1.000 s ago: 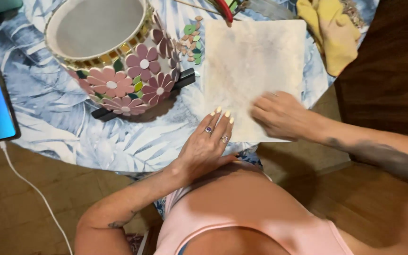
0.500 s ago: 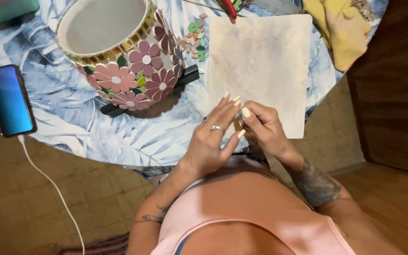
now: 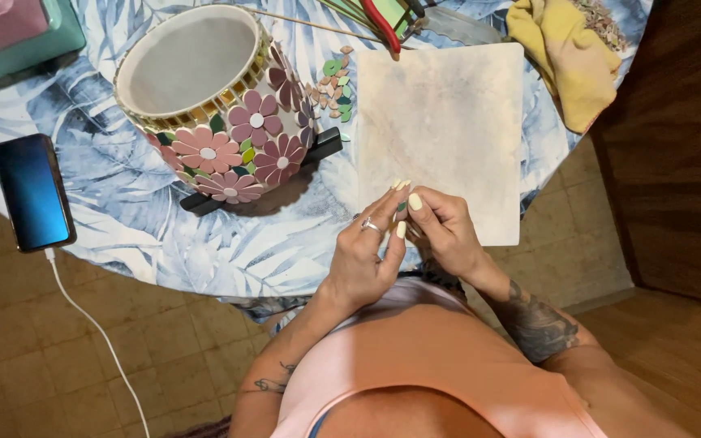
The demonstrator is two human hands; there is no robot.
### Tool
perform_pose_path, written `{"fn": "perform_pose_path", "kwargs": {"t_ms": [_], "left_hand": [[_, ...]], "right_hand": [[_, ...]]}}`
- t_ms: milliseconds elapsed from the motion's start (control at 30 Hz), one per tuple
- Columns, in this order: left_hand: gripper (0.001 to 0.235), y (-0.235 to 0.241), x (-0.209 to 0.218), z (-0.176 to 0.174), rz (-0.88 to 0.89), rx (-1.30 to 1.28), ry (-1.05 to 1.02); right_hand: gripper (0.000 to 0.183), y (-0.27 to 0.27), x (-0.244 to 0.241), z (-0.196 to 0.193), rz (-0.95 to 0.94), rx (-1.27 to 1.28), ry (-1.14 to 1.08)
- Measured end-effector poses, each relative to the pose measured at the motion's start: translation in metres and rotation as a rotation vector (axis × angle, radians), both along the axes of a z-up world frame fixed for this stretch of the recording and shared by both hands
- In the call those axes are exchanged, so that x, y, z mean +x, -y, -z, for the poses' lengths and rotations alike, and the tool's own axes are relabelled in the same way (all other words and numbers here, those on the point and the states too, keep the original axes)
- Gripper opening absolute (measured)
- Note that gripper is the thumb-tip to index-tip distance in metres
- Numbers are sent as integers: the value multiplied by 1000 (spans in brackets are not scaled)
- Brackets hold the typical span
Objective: Decorating a floral vase by cutting and gluing mosaic pieces
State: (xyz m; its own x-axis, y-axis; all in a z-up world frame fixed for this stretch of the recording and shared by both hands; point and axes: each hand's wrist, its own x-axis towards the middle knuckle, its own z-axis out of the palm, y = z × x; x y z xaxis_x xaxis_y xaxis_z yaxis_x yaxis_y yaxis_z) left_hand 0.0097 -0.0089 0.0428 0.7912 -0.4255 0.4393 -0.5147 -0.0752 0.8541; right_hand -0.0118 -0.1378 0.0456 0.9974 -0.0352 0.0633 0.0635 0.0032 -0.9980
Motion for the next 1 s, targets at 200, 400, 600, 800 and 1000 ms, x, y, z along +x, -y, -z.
{"fn": "perform_pose_path", "kwargs": {"t_ms": [200, 400, 600, 800, 1000], "left_hand": [[34, 2, -2, 0, -4, -10, -2], [29, 3, -1, 1, -44, -11, -25], [26, 1, -1, 5, -47, -17, -41], [25, 1, -1, 4, -40, -10, -41], [24, -3, 0, -4, -52, -16, -41]], "right_hand": [[23, 2, -2, 7, 32, -20, 16], [28, -2, -2, 3, 73, 88, -26], [31, -3, -6, -2, 67, 96, -69], [30, 0, -7, 6, 17, 66, -100], [30, -1, -9, 12, -7, 79, -68]]}}
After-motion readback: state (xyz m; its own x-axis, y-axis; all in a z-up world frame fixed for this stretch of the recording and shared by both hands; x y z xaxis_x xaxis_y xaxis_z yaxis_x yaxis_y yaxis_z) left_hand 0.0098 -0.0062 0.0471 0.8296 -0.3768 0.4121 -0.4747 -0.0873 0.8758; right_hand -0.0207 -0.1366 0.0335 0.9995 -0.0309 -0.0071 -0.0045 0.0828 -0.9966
